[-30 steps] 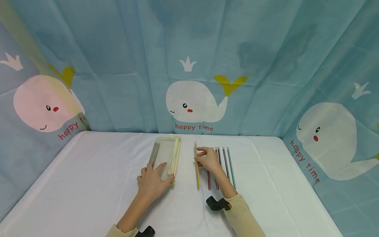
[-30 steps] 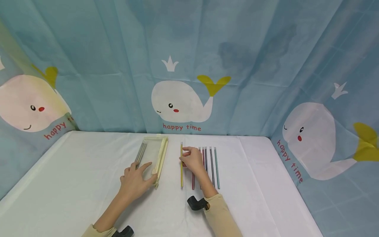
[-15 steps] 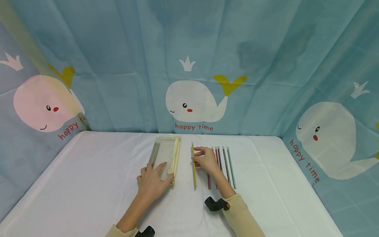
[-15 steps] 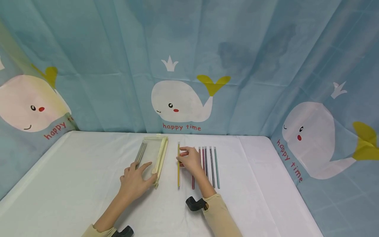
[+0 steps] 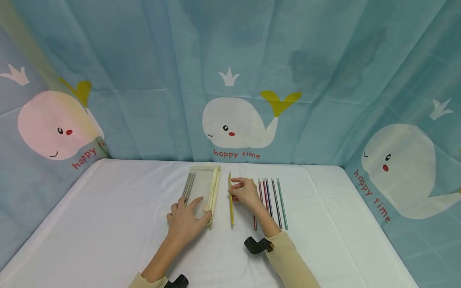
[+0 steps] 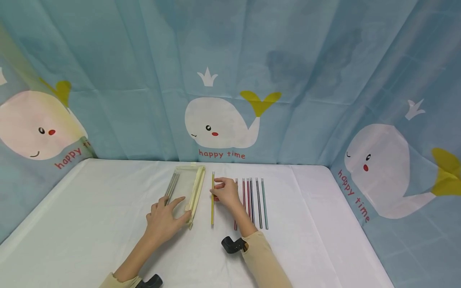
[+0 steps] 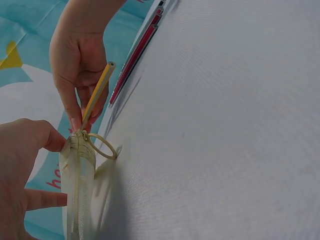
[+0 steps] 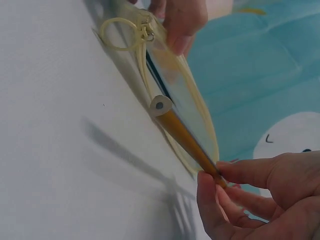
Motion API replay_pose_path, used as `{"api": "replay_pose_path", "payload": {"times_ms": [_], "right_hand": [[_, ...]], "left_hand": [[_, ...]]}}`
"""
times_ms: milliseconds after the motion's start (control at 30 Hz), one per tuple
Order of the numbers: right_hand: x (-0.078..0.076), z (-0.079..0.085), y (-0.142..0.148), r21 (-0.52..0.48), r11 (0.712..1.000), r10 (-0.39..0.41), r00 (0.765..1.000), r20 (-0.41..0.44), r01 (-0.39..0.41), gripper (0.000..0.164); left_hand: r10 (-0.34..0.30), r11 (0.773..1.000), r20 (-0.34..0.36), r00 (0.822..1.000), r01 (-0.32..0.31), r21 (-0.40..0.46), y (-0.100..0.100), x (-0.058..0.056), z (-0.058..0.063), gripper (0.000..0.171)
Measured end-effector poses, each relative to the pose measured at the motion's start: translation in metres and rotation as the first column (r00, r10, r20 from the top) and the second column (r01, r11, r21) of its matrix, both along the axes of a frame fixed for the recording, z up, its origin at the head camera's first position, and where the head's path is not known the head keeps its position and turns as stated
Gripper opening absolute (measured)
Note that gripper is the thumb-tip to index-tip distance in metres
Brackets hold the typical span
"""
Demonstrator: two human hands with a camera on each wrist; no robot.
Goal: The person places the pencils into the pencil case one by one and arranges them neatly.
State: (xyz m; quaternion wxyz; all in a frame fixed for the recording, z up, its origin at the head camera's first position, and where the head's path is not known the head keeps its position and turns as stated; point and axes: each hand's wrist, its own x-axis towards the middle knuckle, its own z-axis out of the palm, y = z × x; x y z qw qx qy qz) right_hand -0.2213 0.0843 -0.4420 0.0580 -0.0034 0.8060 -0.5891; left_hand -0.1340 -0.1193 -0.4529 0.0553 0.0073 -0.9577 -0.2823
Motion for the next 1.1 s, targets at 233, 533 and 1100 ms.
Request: {"api": "replay_pose_path", "payload": {"times_ms": [233,533,1100], "right_hand": [[-0.004,0.001,-0.006,-0.010,1.000,0.017,1.000,-0.008,-0.017,0.043],[-0.008,0.000,-0.015,-0.002,0.999,0.040,0.999,0.007,-0.040,0.043],[-0.015,-0.002,-0.034,-0.052,0.997,0.066,0.998,0.008,-0.065,0.043]], "left_hand": [[-0.001,1.000,0.004,1.000,0.001,-0.002,-0.001,0.000,-0.002,0.061],[0.002,1.000,0.014,1.000,-0.002,-0.008,-0.001,0.000,-0.001,0.061],[0.004,1.000,0.015,1.000,-0.004,-0.004,-0.001,0.001,0.000,0.062]]}}
